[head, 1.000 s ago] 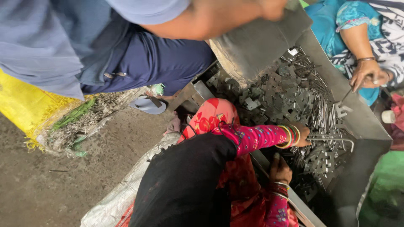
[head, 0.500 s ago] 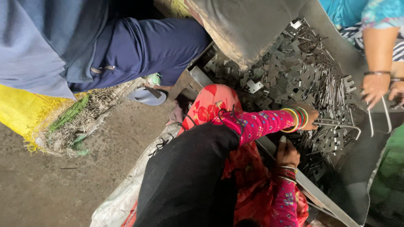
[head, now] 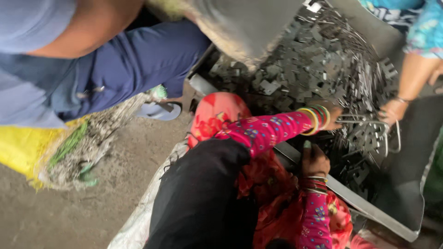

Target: The person sorts through a bin of metal hinge components and long metal rods, picking up specific metal plates and checking them before setting them aside.

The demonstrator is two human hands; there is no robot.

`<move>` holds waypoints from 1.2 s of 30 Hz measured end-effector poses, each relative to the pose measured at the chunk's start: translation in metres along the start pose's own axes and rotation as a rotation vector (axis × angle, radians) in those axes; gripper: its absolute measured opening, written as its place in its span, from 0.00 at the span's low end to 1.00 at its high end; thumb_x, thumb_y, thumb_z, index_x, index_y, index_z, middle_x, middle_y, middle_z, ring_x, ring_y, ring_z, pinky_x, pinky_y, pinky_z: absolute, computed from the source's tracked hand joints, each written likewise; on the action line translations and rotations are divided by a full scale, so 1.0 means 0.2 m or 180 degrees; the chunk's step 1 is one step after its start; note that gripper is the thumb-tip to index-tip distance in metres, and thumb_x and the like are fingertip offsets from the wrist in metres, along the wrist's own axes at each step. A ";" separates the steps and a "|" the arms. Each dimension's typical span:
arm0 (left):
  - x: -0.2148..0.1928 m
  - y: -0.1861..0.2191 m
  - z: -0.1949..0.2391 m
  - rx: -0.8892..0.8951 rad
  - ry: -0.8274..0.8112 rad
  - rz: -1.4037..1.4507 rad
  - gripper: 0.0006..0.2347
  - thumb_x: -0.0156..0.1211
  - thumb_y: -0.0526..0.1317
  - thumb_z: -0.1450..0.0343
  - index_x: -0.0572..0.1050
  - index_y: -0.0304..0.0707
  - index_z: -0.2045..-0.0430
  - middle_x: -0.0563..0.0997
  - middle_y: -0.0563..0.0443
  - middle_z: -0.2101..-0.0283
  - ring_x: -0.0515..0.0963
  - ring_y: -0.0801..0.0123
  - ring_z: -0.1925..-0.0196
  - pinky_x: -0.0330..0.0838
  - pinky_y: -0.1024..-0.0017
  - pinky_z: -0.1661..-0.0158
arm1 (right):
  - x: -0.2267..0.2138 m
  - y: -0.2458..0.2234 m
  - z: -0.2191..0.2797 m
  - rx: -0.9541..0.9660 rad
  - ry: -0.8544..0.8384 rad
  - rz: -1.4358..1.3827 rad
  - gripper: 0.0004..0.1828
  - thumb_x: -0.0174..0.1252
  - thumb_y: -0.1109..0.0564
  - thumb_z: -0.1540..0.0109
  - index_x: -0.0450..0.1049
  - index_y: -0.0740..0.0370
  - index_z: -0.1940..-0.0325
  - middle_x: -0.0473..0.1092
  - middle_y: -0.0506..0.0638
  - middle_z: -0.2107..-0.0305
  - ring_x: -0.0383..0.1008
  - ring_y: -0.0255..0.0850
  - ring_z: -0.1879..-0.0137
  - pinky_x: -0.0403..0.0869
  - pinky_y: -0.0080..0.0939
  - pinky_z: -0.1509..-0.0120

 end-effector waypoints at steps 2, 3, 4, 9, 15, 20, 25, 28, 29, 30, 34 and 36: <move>0.04 -0.03 0.01 0.0058 -0.0282 -0.0312 0.21 0.60 0.59 0.34 0.82 0.39 0.64 0.85 0.39 0.62 0.85 0.46 0.56 0.79 0.52 0.55 | 0.02 -0.02 0.00 -0.0205 0.0012 -0.0059 0.18 0.54 0.45 0.30 0.76 0.61 0.62 0.75 0.63 0.68 0.75 0.65 0.59 0.72 0.61 0.57; 0.04 -0.05 0.03 -0.0049 -0.0319 -0.0260 0.23 0.61 0.60 0.35 0.82 0.38 0.64 0.85 0.38 0.61 0.84 0.46 0.56 0.78 0.52 0.55 | 0.00 0.00 0.01 -0.0104 0.0062 -0.0062 0.18 0.54 0.45 0.30 0.76 0.61 0.62 0.75 0.63 0.68 0.75 0.65 0.59 0.72 0.61 0.57; 0.03 -0.09 0.04 -0.0148 -0.0352 -0.0224 0.24 0.62 0.61 0.36 0.81 0.37 0.65 0.84 0.37 0.61 0.84 0.45 0.56 0.78 0.52 0.56 | -0.01 -0.01 0.02 -0.0245 0.0016 -0.0171 0.17 0.55 0.46 0.30 0.76 0.62 0.62 0.74 0.63 0.67 0.75 0.64 0.59 0.72 0.60 0.56; 0.07 -0.23 0.09 -0.0442 -0.0487 0.0559 0.24 0.67 0.59 0.39 0.81 0.34 0.65 0.84 0.35 0.62 0.84 0.46 0.57 0.76 0.55 0.57 | -0.11 0.06 0.05 -0.0393 0.0178 -0.0540 0.15 0.58 0.48 0.32 0.76 0.64 0.61 0.75 0.62 0.63 0.75 0.61 0.56 0.74 0.56 0.52; 0.18 -0.42 0.10 -0.0282 -0.0267 0.1333 0.26 0.72 0.50 0.41 0.79 0.26 0.57 0.83 0.32 0.56 0.82 0.47 0.53 0.74 0.59 0.54 | -0.16 0.53 0.15 0.0120 0.0200 -0.0276 0.16 0.60 0.47 0.34 0.77 0.64 0.62 0.76 0.61 0.64 0.76 0.59 0.56 0.75 0.55 0.53; 0.14 -0.49 0.22 -0.1067 -0.0676 0.1177 0.26 0.64 0.50 0.39 0.75 0.30 0.51 0.84 0.34 0.59 0.85 0.51 0.57 0.77 0.60 0.56 | -0.27 1.02 0.25 0.0559 0.0584 0.0260 0.20 0.61 0.41 0.33 0.80 0.61 0.56 0.77 0.60 0.62 0.78 0.59 0.59 0.76 0.55 0.54; -0.07 -0.34 0.28 -0.0339 -0.0120 0.0585 0.24 0.70 0.54 0.36 0.79 0.37 0.54 0.85 0.36 0.56 0.83 0.47 0.54 0.75 0.59 0.54 | -0.39 1.39 0.29 0.1323 0.0705 0.0546 0.21 0.59 0.38 0.30 0.80 0.57 0.56 0.77 0.60 0.65 0.78 0.62 0.60 0.75 0.58 0.57; -0.13 -0.24 0.32 -0.0517 -0.0392 -0.0031 0.26 0.68 0.56 0.35 0.76 0.38 0.48 0.84 0.35 0.57 0.82 0.44 0.54 0.75 0.56 0.53 | -0.42 1.44 0.28 0.1683 0.0798 0.0596 0.21 0.58 0.36 0.30 0.81 0.54 0.56 0.77 0.61 0.68 0.78 0.63 0.62 0.75 0.60 0.59; -0.14 -0.18 0.31 -0.0492 -0.0429 -0.0053 0.26 0.68 0.56 0.35 0.76 0.38 0.48 0.84 0.35 0.57 0.82 0.44 0.54 0.75 0.56 0.53 | -0.42 1.43 0.27 0.1668 0.0739 0.0696 0.22 0.58 0.35 0.30 0.81 0.54 0.56 0.77 0.61 0.69 0.78 0.63 0.63 0.75 0.60 0.60; -0.14 -0.12 0.29 -0.0417 -0.0537 -0.0231 0.25 0.67 0.55 0.34 0.76 0.39 0.48 0.84 0.36 0.58 0.83 0.45 0.55 0.76 0.55 0.53 | -0.43 1.42 0.27 0.1724 0.0738 0.0692 0.22 0.58 0.35 0.30 0.81 0.54 0.56 0.77 0.61 0.69 0.78 0.63 0.63 0.75 0.60 0.60; 0.01 0.12 0.09 -0.0108 -0.0608 -0.0930 0.25 0.65 0.52 0.33 0.72 0.45 0.43 0.80 0.38 0.53 0.82 0.41 0.58 0.76 0.49 0.60 | -0.46 1.38 0.24 0.1922 0.0561 0.0593 0.22 0.58 0.34 0.33 0.81 0.53 0.57 0.76 0.62 0.73 0.78 0.63 0.66 0.75 0.61 0.62; 0.19 0.26 -0.09 0.0274 -0.0459 -0.1191 0.28 0.68 0.51 0.37 0.71 0.43 0.43 0.78 0.33 0.53 0.83 0.41 0.61 0.77 0.50 0.63 | -0.47 1.37 0.24 0.2022 0.0459 0.0575 0.23 0.58 0.33 0.33 0.81 0.54 0.58 0.76 0.63 0.74 0.78 0.63 0.67 0.75 0.61 0.62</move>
Point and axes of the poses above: each hand's wrist, its own z-axis away from the middle knuckle, its own x-axis out of the palm, y = z × x, the point moved 7 cm from there along -z, towards the middle knuckle
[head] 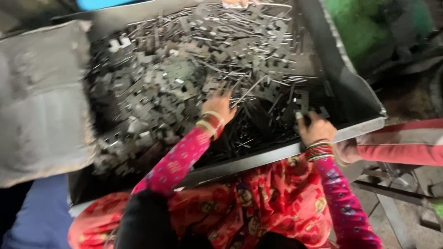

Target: The person sorts through a bin of metal hinge components and long metal rods, picking up specific metal plates and checking them before setting them aside.

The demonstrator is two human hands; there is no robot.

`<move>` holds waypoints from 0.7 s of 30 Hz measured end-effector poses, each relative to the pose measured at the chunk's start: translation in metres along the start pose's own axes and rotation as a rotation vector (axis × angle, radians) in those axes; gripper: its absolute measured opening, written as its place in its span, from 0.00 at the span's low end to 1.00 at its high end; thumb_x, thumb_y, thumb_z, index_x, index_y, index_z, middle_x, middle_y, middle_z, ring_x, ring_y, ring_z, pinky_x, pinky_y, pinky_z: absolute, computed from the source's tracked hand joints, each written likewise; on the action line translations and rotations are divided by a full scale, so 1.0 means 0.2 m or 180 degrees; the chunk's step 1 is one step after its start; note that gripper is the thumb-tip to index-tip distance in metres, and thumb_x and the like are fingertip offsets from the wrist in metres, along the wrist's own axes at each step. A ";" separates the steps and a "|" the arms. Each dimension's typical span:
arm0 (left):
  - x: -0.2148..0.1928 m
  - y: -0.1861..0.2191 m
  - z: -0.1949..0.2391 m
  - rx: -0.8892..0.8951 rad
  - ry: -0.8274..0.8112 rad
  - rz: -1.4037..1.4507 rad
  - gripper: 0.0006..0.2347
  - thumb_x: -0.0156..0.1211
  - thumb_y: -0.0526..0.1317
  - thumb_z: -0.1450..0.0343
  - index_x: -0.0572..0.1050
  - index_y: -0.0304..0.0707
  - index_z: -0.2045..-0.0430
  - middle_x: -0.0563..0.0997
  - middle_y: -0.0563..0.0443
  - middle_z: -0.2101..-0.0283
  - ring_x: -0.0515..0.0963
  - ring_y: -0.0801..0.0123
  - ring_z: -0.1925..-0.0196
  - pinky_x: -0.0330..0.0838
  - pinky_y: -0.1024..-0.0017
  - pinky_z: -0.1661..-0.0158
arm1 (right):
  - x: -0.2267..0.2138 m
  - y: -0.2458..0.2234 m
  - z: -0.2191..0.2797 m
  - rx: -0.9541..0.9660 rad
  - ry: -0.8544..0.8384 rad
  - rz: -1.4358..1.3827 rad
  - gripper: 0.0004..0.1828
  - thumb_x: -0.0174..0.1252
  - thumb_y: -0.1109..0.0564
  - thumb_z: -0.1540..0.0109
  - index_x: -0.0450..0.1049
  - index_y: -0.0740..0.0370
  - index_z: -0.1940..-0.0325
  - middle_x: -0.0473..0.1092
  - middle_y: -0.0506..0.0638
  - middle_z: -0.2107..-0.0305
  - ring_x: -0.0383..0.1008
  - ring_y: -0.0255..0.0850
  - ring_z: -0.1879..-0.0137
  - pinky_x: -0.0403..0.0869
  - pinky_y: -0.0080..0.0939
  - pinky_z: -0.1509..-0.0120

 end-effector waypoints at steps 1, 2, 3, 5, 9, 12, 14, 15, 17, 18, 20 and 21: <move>0.05 0.11 -0.11 0.0285 0.0242 -0.0275 0.31 0.70 0.51 0.40 0.70 0.42 0.43 0.76 0.29 0.52 0.83 0.41 0.64 0.78 0.50 0.66 | -0.01 -0.01 0.01 -0.0017 0.0028 0.0018 0.23 0.60 0.33 0.34 0.80 0.55 0.60 0.76 0.62 0.74 0.78 0.62 0.67 0.75 0.60 0.62; 0.17 0.17 -0.22 0.0123 -0.0040 -0.0307 0.29 0.68 0.48 0.38 0.70 0.43 0.42 0.76 0.35 0.51 0.84 0.44 0.62 0.78 0.52 0.66 | -0.02 -0.03 0.00 -0.0054 0.0051 0.0025 0.23 0.61 0.34 0.35 0.80 0.55 0.61 0.76 0.62 0.75 0.78 0.61 0.67 0.75 0.59 0.62; 0.29 0.24 -0.34 -0.0038 -0.0322 -0.0340 0.27 0.66 0.45 0.36 0.69 0.43 0.41 0.76 0.42 0.49 0.84 0.48 0.61 0.78 0.53 0.65 | -0.03 -0.04 -0.01 -0.0030 0.0049 0.0031 0.23 0.61 0.34 0.35 0.80 0.55 0.61 0.76 0.62 0.75 0.78 0.61 0.67 0.75 0.59 0.62; 0.44 0.40 -0.56 0.0019 -0.0030 -0.0887 0.22 0.60 0.40 0.30 0.70 0.42 0.38 0.78 0.45 0.52 0.84 0.52 0.61 0.79 0.58 0.66 | -0.07 -0.05 0.01 0.0010 0.0159 -0.0376 0.19 0.62 0.37 0.35 0.79 0.55 0.62 0.76 0.60 0.73 0.78 0.60 0.67 0.75 0.56 0.63; 0.68 0.52 -0.84 -0.0131 -0.0257 -0.1153 0.14 0.56 0.42 0.27 0.74 0.47 0.46 0.77 0.49 0.49 0.83 0.51 0.56 0.79 0.58 0.66 | -0.15 -0.08 0.02 0.0067 0.0361 -0.0725 0.15 0.62 0.41 0.36 0.79 0.54 0.62 0.76 0.57 0.73 0.78 0.57 0.67 0.74 0.55 0.63; 0.81 0.41 -0.87 -0.0495 -0.0889 -0.1264 0.13 0.57 0.43 0.28 0.77 0.50 0.50 0.74 0.48 0.47 0.79 0.48 0.51 0.80 0.53 0.69 | -0.11 -0.05 0.00 0.0361 0.0025 -0.0826 0.15 0.62 0.41 0.37 0.79 0.54 0.62 0.75 0.56 0.78 0.77 0.56 0.70 0.74 0.55 0.64; 0.73 0.27 -0.78 -0.1177 -0.0296 -0.0323 0.14 0.55 0.47 0.27 0.75 0.50 0.49 0.77 0.48 0.52 0.80 0.46 0.52 0.76 0.49 0.60 | -0.16 -0.09 0.01 -0.0156 0.0484 -0.0783 0.15 0.62 0.43 0.36 0.77 0.56 0.64 0.75 0.56 0.73 0.77 0.57 0.67 0.73 0.54 0.64; 0.68 0.26 -0.69 -0.0445 -0.0250 -0.0675 0.17 0.55 0.42 0.28 0.72 0.44 0.44 0.77 0.46 0.50 0.81 0.48 0.51 0.78 0.52 0.61 | -0.16 -0.07 0.03 -0.0125 0.0478 -0.0786 0.15 0.62 0.43 0.36 0.77 0.56 0.64 0.75 0.56 0.73 0.77 0.57 0.67 0.73 0.54 0.64; 0.55 0.22 -0.49 -0.0128 -0.0687 -0.1160 0.26 0.52 0.37 0.28 0.58 0.39 0.32 0.75 0.41 0.49 0.80 0.49 0.54 0.79 0.52 0.65 | -0.12 -0.06 0.00 0.0067 0.0197 -0.0597 0.18 0.63 0.42 0.36 0.75 0.58 0.67 0.74 0.57 0.75 0.76 0.58 0.69 0.72 0.55 0.65; 0.50 0.17 -0.41 -0.0567 -0.1212 -0.1267 0.31 0.50 0.37 0.26 0.47 0.40 0.26 0.74 0.37 0.51 0.80 0.47 0.58 0.79 0.49 0.69 | -0.12 -0.06 0.00 0.0064 0.0209 -0.0613 0.18 0.63 0.42 0.36 0.75 0.58 0.67 0.74 0.57 0.75 0.76 0.58 0.69 0.72 0.55 0.65; 0.34 0.18 -0.33 -0.0388 -0.1285 -0.1619 0.32 0.50 0.39 0.26 0.45 0.40 0.26 0.74 0.37 0.52 0.80 0.44 0.59 0.78 0.47 0.68 | -0.12 -0.04 0.01 0.0139 0.0246 -0.0768 0.16 0.63 0.43 0.36 0.76 0.57 0.65 0.74 0.57 0.76 0.76 0.57 0.69 0.73 0.55 0.64; 0.29 0.17 -0.28 -0.0202 -0.1368 -0.1955 0.32 0.50 0.40 0.26 0.44 0.40 0.26 0.73 0.37 0.52 0.79 0.41 0.59 0.77 0.45 0.66 | -0.12 -0.04 0.02 0.0171 0.0237 -0.0766 0.16 0.63 0.43 0.36 0.76 0.57 0.65 0.74 0.57 0.76 0.76 0.57 0.69 0.73 0.55 0.64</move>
Point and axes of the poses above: each hand's wrist, its own z-axis away from the middle knuckle, its own x-axis out of the palm, y = z × x, the point moved 7 cm from there along -z, towards the middle knuckle
